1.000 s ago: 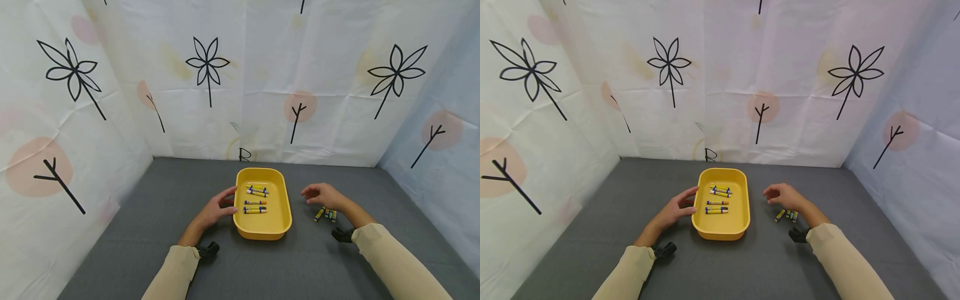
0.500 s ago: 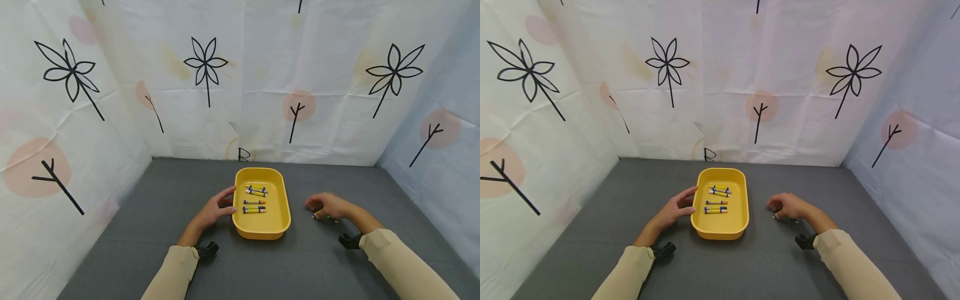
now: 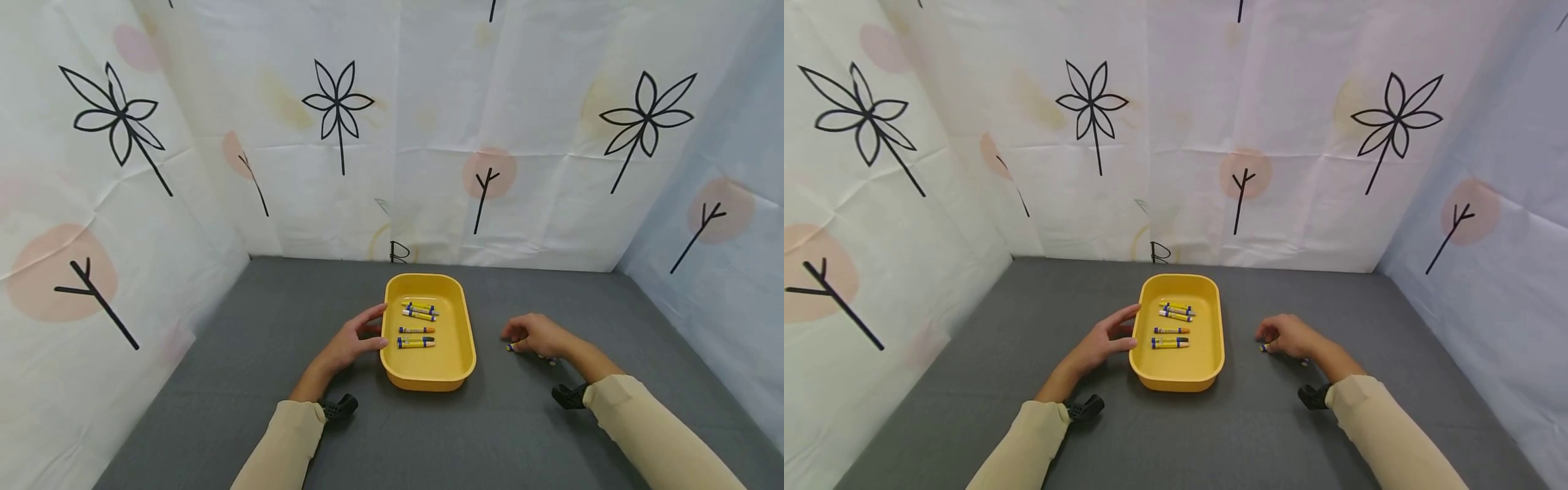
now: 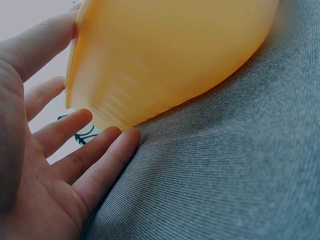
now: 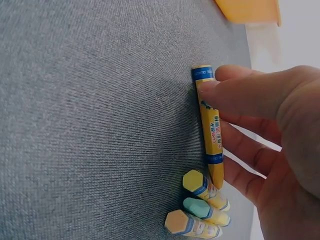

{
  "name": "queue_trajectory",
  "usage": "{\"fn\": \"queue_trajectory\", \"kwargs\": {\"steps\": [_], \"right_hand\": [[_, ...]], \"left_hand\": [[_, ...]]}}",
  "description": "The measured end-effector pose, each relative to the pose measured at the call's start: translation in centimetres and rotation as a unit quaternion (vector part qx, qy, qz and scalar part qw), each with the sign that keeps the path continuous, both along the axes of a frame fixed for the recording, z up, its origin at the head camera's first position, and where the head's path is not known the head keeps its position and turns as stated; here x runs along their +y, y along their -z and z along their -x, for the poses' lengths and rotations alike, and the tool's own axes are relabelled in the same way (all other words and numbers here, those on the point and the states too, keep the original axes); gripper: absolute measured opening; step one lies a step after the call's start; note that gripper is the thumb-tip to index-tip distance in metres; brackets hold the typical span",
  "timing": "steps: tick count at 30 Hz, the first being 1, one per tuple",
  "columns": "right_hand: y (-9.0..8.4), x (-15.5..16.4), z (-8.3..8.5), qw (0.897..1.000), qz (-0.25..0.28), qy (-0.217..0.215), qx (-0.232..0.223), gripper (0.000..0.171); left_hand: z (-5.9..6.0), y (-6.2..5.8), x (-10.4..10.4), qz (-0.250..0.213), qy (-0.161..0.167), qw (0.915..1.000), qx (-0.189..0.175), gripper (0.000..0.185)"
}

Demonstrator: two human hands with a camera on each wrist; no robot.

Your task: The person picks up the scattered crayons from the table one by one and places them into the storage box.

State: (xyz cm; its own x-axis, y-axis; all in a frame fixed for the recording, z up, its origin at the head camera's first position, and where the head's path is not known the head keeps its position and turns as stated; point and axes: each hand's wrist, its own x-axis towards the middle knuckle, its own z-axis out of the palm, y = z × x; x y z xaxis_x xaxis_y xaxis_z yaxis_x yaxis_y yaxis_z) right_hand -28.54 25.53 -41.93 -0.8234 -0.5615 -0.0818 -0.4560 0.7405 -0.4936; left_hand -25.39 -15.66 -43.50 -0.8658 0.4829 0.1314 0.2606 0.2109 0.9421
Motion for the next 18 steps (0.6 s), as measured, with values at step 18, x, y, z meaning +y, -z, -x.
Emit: {"fn": "queue_trajectory", "kwargs": {"steps": [18], "right_hand": [[0.2, -0.8, 1.8, 0.997, 0.067, 0.041, 0.010, 0.017]], "left_hand": [[-0.1, -0.1, 0.0, 0.004, 0.002, 1.0000, 0.007, 0.068]]}}
